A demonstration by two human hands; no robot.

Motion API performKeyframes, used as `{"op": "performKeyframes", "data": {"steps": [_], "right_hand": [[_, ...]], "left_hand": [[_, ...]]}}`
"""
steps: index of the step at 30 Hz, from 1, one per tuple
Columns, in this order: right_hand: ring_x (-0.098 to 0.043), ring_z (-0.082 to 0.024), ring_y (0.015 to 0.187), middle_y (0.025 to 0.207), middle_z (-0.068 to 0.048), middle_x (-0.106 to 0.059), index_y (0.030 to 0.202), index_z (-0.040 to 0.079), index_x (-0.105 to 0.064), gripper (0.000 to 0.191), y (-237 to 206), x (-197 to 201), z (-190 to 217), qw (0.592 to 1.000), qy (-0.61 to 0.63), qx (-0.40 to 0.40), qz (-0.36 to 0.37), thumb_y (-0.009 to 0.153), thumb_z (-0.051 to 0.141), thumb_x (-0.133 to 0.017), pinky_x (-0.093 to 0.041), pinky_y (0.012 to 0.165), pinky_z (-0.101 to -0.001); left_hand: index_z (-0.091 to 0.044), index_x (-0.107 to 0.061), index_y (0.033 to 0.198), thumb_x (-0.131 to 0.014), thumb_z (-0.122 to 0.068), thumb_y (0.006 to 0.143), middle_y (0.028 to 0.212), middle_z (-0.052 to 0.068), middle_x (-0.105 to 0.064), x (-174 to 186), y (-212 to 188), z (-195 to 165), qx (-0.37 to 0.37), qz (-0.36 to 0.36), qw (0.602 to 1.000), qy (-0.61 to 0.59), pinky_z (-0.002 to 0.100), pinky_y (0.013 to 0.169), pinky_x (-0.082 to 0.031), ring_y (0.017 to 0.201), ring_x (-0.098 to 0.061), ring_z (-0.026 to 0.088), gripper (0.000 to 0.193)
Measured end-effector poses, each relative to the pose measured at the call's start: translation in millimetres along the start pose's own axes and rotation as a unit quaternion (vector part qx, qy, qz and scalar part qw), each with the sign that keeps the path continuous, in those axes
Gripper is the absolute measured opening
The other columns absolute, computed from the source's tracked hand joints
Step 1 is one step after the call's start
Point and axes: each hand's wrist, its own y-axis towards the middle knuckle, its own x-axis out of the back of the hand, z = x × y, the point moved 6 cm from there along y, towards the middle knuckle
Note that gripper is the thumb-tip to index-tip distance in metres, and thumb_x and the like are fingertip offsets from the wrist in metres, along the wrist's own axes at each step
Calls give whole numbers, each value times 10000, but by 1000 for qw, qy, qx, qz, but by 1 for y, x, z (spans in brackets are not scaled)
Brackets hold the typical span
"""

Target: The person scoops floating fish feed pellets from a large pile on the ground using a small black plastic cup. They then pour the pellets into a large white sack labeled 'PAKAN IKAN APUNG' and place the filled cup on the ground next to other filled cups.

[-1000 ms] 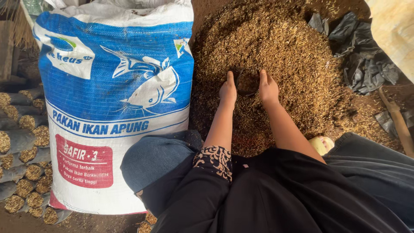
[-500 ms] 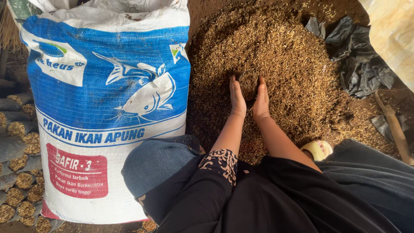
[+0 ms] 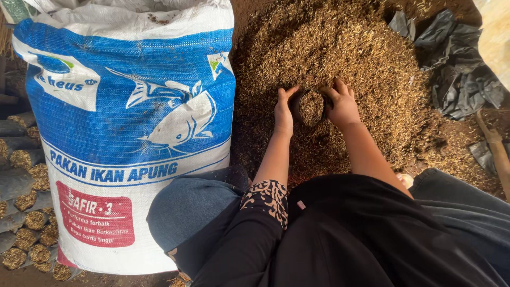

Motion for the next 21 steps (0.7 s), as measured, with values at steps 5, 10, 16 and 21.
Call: {"op": "performKeyframes", "data": {"steps": [5,10,16,21], "right_hand": [[-700,-310,1098,1279,-131,-696,1275,180,-718,379,-10,10,-17,958,164,-221,78,935,22,-664,-596,968,-423],[-754,-256,964,1102,-126,-764,1202,69,-723,313,-8,54,0,927,329,-141,115,891,35,-730,-633,891,-371],[-719,-285,1062,1208,-155,-718,1306,63,-694,340,-17,51,44,984,179,-16,16,984,72,-587,-592,929,-376],[-408,-361,1539,1649,-179,-433,1579,39,-419,571,-74,20,62,978,-13,156,-139,1070,286,-500,-266,1281,-552]], "left_hand": [[-115,-531,1428,-563,-646,863,1439,121,-495,0,-19,-9,-5,-29,987,161,509,1105,-401,1359,-468,320,777],[-31,-568,1142,-733,-446,856,1139,146,-542,2,-42,-28,-107,-88,924,357,472,849,-520,1026,-580,314,530],[-39,-651,926,-670,-347,938,875,116,-661,6,-43,-30,-85,-69,921,374,428,690,-511,755,-645,287,309],[-70,-651,919,-646,-308,939,855,107,-683,9,-35,-22,-54,-76,915,393,437,694,-516,737,-661,280,239]]}}
